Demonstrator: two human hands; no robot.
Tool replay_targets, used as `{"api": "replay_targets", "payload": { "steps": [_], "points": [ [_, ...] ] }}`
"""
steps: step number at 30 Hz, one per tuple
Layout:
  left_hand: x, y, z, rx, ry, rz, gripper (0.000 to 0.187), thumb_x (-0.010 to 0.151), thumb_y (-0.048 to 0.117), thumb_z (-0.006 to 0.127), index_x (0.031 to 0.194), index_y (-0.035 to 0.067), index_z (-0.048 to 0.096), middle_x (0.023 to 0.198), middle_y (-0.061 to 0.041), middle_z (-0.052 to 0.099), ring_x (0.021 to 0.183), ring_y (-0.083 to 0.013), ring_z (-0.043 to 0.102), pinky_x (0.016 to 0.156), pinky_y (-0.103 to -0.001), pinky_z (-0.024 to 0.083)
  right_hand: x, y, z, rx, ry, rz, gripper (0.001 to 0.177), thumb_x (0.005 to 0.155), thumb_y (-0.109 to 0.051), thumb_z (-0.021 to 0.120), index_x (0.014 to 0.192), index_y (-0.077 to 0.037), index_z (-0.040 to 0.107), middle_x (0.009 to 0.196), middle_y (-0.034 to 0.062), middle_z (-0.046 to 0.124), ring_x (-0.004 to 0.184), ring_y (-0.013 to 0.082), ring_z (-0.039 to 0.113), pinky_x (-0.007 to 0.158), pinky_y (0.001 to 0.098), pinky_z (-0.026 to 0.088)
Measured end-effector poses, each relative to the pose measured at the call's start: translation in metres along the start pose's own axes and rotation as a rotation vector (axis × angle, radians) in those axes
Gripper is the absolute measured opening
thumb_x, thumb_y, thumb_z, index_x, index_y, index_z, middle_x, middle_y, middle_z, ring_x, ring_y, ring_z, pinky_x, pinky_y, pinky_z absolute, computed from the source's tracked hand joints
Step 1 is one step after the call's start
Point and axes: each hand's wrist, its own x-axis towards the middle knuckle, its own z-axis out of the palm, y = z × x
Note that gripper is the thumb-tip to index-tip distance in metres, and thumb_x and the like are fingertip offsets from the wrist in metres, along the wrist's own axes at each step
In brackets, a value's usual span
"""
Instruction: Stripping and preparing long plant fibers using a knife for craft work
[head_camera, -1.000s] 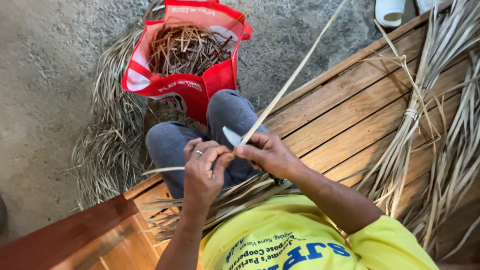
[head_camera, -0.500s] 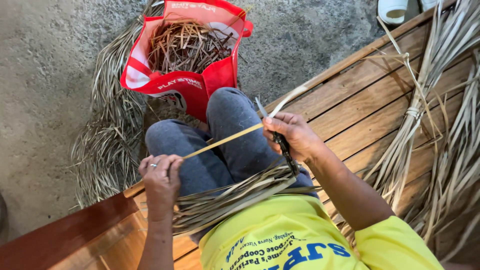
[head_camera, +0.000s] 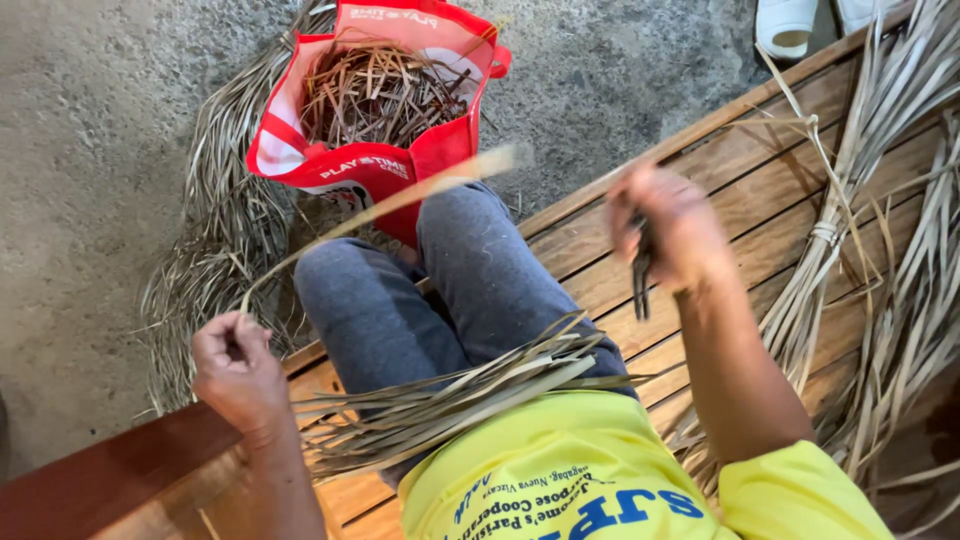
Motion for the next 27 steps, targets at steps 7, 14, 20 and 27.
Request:
{"api": "replay_targets", "payload": {
  "steps": [7, 14, 20, 27],
  "points": [
    [-0.028, 0.121, 0.021, -0.134, 0.229, 0.623, 0.019, 0.086, -0.003, 0.083, 0.084, 0.01, 0.069, 0.089, -0.011, 0.075, 0.078, -0.0319, 0.071, 0.083, -0.048, 0.06, -0.061, 0.06, 0.102, -0.219, -0.393, 0.411, 0.025, 0.088, -0.024, 0.079, 0.092, -0.001, 0.071, 0.056, 0.007, 0.05, 0.044, 0.016, 0.055, 0.039, 0.0275, 0.046],
    [-0.039, 0.151, 0.017, -0.128, 0.116, 0.779, 0.017, 0.086, 0.004, 0.084, 0.097, 0.012, 0.075, 0.092, -0.004, 0.074, 0.081, -0.019, 0.074, 0.087, -0.039, 0.058, -0.049, 0.092, 0.136, -0.074, -0.415, 0.346, 0.039, 0.096, -0.027, 0.075, 0.069, -0.002, 0.061, 0.043, 0.0102, 0.047, 0.033, 0.0154, 0.047, 0.033, 0.0233, 0.036],
    [-0.05, 0.161, 0.006, -0.355, -0.443, 0.098, 0.026, 0.1, 0.028, 0.061, 0.116, 0.008, 0.066, 0.108, -0.009, 0.069, 0.102, -0.0275, 0.062, 0.096, -0.04, 0.047, -0.053, 0.078, 0.126, -0.417, -0.488, 0.151, 0.026, 0.101, -0.034, 0.06, 0.109, -0.011, 0.071, 0.06, -0.0034, 0.051, 0.05, 0.0036, 0.046, 0.045, 0.0235, 0.034],
    [-0.043, 0.138, 0.02, -0.49, -0.581, 0.008, 0.009, 0.09, 0.022, 0.079, 0.093, 0.013, 0.08, 0.085, -0.004, 0.077, 0.089, -0.0252, 0.073, 0.095, -0.037, 0.051, -0.054, 0.078, 0.116, -0.113, -0.388, 0.206, 0.018, 0.094, -0.012, 0.075, 0.081, -0.005, 0.066, 0.052, 0.0069, 0.055, 0.041, 0.0129, 0.055, 0.037, 0.0227, 0.044]
  ]
}}
